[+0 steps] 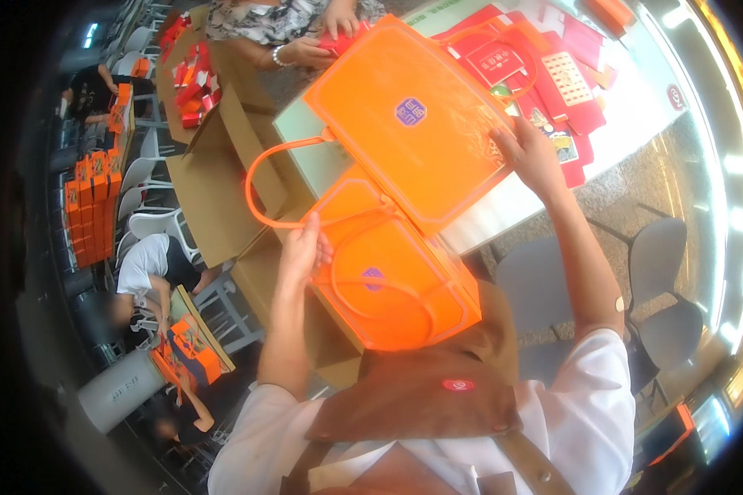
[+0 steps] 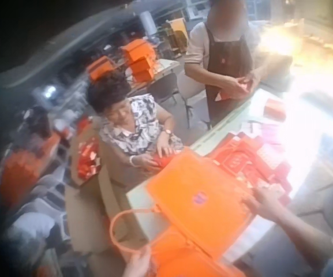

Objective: The person unpacks orange gift boxes from a cardboard carton, places them on a table, and folds red paper inserts into small boxes. The person then places the folded inserts into the orange boxes and closes them.

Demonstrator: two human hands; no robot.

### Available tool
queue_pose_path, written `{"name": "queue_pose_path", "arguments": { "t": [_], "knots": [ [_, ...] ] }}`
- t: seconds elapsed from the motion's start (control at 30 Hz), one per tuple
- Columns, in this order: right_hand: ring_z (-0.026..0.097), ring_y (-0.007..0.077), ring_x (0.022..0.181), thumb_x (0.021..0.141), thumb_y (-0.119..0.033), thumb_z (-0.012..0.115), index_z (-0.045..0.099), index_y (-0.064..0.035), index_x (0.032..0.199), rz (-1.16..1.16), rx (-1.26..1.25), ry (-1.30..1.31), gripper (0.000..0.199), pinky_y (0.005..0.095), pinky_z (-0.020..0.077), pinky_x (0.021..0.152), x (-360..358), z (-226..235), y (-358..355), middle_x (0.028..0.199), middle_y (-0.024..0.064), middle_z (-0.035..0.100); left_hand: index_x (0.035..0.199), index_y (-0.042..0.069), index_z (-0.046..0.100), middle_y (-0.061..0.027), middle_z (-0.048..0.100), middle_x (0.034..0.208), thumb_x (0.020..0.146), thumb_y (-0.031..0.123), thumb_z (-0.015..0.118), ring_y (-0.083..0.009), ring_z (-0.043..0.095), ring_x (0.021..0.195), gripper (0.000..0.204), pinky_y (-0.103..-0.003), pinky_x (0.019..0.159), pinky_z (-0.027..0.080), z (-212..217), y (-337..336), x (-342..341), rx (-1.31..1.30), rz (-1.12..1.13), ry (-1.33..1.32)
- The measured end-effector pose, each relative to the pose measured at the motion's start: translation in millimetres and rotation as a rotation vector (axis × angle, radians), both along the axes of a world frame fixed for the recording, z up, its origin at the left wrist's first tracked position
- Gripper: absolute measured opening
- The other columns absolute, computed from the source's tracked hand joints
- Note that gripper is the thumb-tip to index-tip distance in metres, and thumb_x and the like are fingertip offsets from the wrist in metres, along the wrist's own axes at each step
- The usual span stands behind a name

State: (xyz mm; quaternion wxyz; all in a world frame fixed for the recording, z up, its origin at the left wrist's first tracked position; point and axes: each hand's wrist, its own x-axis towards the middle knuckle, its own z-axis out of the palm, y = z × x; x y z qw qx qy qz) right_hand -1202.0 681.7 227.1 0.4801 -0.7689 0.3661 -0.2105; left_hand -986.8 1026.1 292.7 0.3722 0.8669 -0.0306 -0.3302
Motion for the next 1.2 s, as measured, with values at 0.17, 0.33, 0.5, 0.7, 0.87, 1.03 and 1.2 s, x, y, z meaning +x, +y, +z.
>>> {"name": "queue_pose_path", "arguments": {
  "t": [0.17, 0.33, 0.5, 0.7, 0.87, 1.03, 1.2],
  "knots": [
    [0.061, 0.0299, 0.074, 0.092, -0.039, 0.065, 0.062, 0.0031, 0.098, -0.016, -0.097, 0.098, 0.043, 0.0405, 0.0460, 0.069, -4.2, 0.1, 2.8, 0.079, 0.0153, 0.063, 0.105, 0.001, 0.056, -0.0123, 0.067, 0.073, 0.104, 0.049, 0.040, -0.0137, 0.060, 0.049, 0.051, -0.023, 0.043, 0.042, 28.7, -12.2, 19.1, -0.158, -0.305, 0.330],
    [0.061, 0.0333, 0.077, 0.089, -0.040, 0.068, 0.063, 0.0049, 0.093, -0.047, -0.217, 0.022, 0.046, 0.0420, 0.0467, 0.070, -7.2, -2.6, 4.1, 0.086, 0.0202, 0.062, 0.153, 0.000, 0.022, -0.0268, 0.055, 0.134, 0.103, 0.051, 0.044, -0.0212, 0.070, 0.094, 0.074, -0.028, 0.062, 0.054, 65.6, -82.3, -28.9, -0.739, -0.205, 0.440],
    [0.061, 0.0302, 0.076, 0.086, -0.043, 0.070, 0.061, 0.0062, 0.085, -0.031, -0.124, 0.072, 0.050, 0.0409, 0.0473, 0.069, -10.9, 12.5, 1.8, 0.083, 0.0195, 0.062, 0.153, -0.006, 0.014, -0.0269, 0.030, 0.154, 0.100, 0.033, 0.056, -0.0335, 0.045, 0.133, 0.078, -0.039, 0.099, 0.047, 16.1, -119.9, -23.3, -0.558, -0.215, -0.497],
    [0.062, 0.0246, 0.076, 0.085, -0.044, 0.073, 0.061, 0.0042, 0.084, -0.063, -0.094, 0.083, 0.050, 0.0375, 0.0476, 0.067, -17.3, 28.6, 1.0, 0.081, 0.0170, 0.063, 0.143, -0.010, 0.036, -0.0217, 0.050, 0.140, 0.097, 0.027, 0.060, -0.0297, 0.052, 0.126, 0.063, -0.037, 0.105, 0.042, 9.9, -121.0, -4.1, -0.311, -0.139, -0.316],
    [0.063, 0.0191, 0.078, 0.087, -0.045, 0.072, 0.063, 0.0031, 0.096, -0.020, -0.053, 0.128, 0.050, 0.0347, 0.0483, 0.065, -16.3, 59.4, 0.1, 0.084, 0.0125, 0.065, 0.135, -0.009, 0.048, -0.0193, 0.060, 0.129, 0.098, 0.030, 0.059, -0.0259, 0.057, 0.120, 0.055, -0.035, 0.104, 0.041, 9.8, -125.8, 5.1, -0.430, -0.139, -0.099],
    [0.061, 0.0111, 0.081, 0.093, -0.032, 0.067, 0.059, 0.0025, 0.113, 0.152, 0.328, -0.081, 0.041, 0.0281, 0.0488, 0.066, -13.7, 63.7, -11.3, 0.097, 0.0059, 0.066, 0.145, -0.007, 0.038, -0.0188, 0.046, 0.146, 0.101, 0.041, 0.056, -0.0276, 0.041, 0.137, 0.068, -0.042, 0.112, 0.034, 6.7, -125.2, 5.5, -0.636, -0.184, -0.127],
    [0.062, 0.0149, 0.097, 0.093, -0.024, 0.065, 0.057, 0.0066, 0.123, 0.125, 0.597, -0.399, 0.044, 0.0289, 0.0503, 0.081, -36.4, 52.8, -19.3, 0.110, 0.0093, 0.065, 0.139, -0.007, 0.044, -0.0166, 0.053, 0.135, 0.103, 0.034, 0.053, -0.0248, 0.049, 0.127, 0.056, -0.041, 0.104, 0.042, 28.6, -121.5, -5.5, -0.728, -0.076, -0.248]
  ]
}}
